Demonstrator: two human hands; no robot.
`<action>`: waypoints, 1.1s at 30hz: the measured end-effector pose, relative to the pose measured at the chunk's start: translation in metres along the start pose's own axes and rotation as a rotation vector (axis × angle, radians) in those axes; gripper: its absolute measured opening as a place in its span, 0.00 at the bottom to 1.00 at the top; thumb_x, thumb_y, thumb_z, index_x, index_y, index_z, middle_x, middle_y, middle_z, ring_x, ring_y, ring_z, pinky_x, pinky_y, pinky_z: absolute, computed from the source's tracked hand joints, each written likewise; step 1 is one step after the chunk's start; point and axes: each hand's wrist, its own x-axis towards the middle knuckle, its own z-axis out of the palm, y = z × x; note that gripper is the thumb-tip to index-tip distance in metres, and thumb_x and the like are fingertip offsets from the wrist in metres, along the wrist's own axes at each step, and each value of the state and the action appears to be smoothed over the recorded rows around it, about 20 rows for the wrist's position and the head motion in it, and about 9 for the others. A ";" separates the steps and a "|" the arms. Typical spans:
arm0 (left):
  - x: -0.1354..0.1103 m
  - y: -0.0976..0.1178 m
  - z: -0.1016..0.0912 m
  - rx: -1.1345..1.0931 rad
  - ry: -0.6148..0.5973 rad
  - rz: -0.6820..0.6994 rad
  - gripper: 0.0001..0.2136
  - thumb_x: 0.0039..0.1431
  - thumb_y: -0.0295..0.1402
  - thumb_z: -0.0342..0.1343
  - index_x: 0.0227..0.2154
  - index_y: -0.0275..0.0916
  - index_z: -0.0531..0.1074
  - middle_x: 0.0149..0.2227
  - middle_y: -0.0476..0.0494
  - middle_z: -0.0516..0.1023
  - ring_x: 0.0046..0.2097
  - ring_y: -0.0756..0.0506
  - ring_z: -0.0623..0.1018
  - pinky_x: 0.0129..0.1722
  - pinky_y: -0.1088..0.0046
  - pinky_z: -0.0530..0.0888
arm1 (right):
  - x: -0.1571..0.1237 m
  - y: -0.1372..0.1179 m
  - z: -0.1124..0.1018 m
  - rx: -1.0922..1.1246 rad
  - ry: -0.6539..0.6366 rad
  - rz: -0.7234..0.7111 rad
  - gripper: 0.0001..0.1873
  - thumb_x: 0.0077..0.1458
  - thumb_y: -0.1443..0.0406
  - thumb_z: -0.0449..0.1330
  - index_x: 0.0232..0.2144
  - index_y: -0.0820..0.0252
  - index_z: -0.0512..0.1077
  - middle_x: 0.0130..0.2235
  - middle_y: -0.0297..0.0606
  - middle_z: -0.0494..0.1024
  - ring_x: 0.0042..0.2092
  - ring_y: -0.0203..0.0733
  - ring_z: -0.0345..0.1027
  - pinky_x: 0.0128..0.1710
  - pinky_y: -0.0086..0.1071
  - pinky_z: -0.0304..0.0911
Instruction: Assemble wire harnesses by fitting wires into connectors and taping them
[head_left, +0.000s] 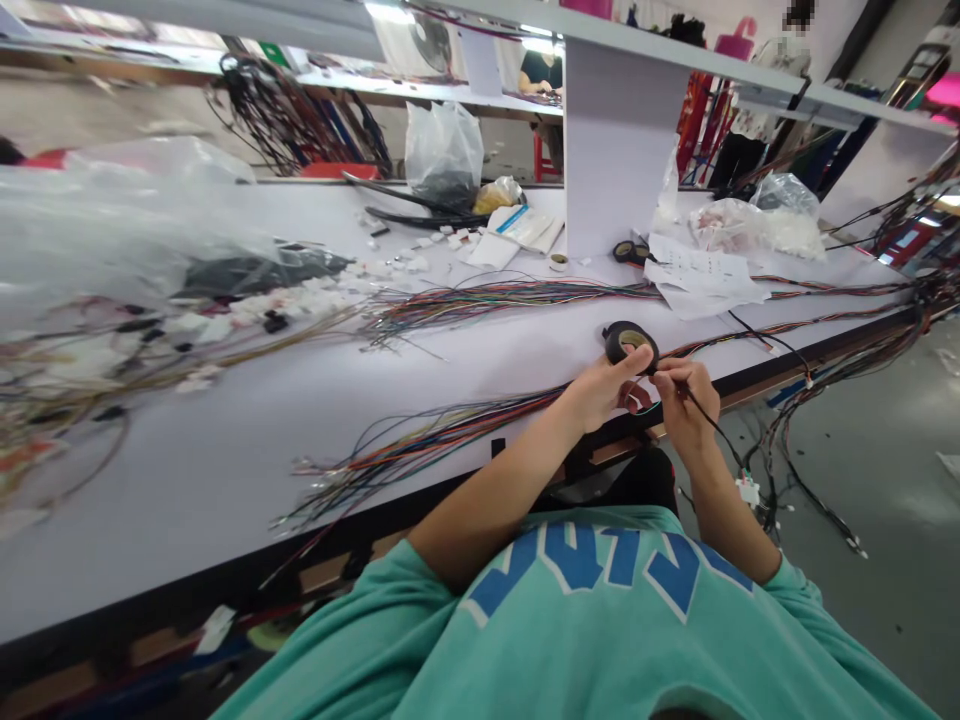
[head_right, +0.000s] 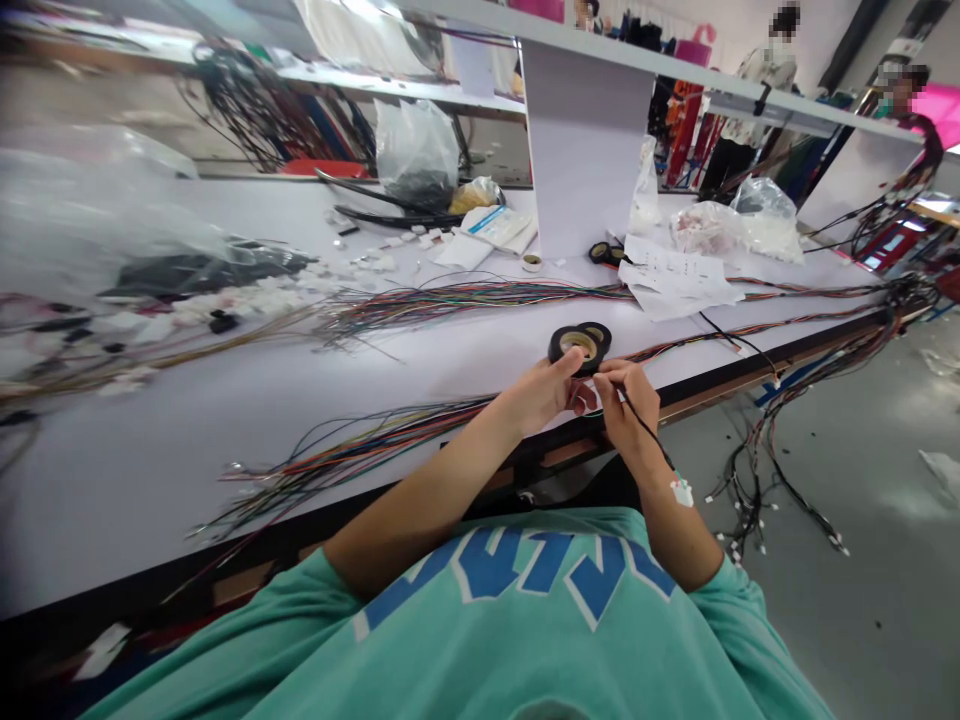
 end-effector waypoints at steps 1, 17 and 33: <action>0.002 0.001 -0.001 -0.026 -0.062 -0.026 0.26 0.35 0.51 0.62 0.30 0.36 0.64 0.23 0.51 0.67 0.19 0.53 0.68 0.16 0.79 0.60 | 0.000 -0.001 0.001 0.019 0.009 0.019 0.11 0.51 0.57 0.57 0.23 0.57 0.65 0.30 0.33 0.76 0.32 0.36 0.70 0.33 0.32 0.66; 0.003 -0.015 0.002 1.142 0.167 0.576 0.05 0.49 0.30 0.56 0.29 0.38 0.66 0.29 0.48 0.69 0.29 0.50 0.68 0.30 0.74 0.66 | 0.019 0.001 -0.018 -0.069 -0.068 -0.072 0.14 0.48 0.63 0.58 0.15 0.56 0.60 0.24 0.32 0.72 0.30 0.37 0.66 0.34 0.36 0.63; -0.036 -0.030 -0.037 -0.119 0.712 0.266 0.12 0.31 0.36 0.65 0.14 0.36 0.67 0.18 0.51 0.73 0.24 0.51 0.73 0.28 0.74 0.73 | -0.044 0.000 0.032 -0.331 -0.325 -0.478 0.11 0.58 0.61 0.51 0.41 0.59 0.65 0.39 0.43 0.76 0.42 0.42 0.69 0.47 0.40 0.56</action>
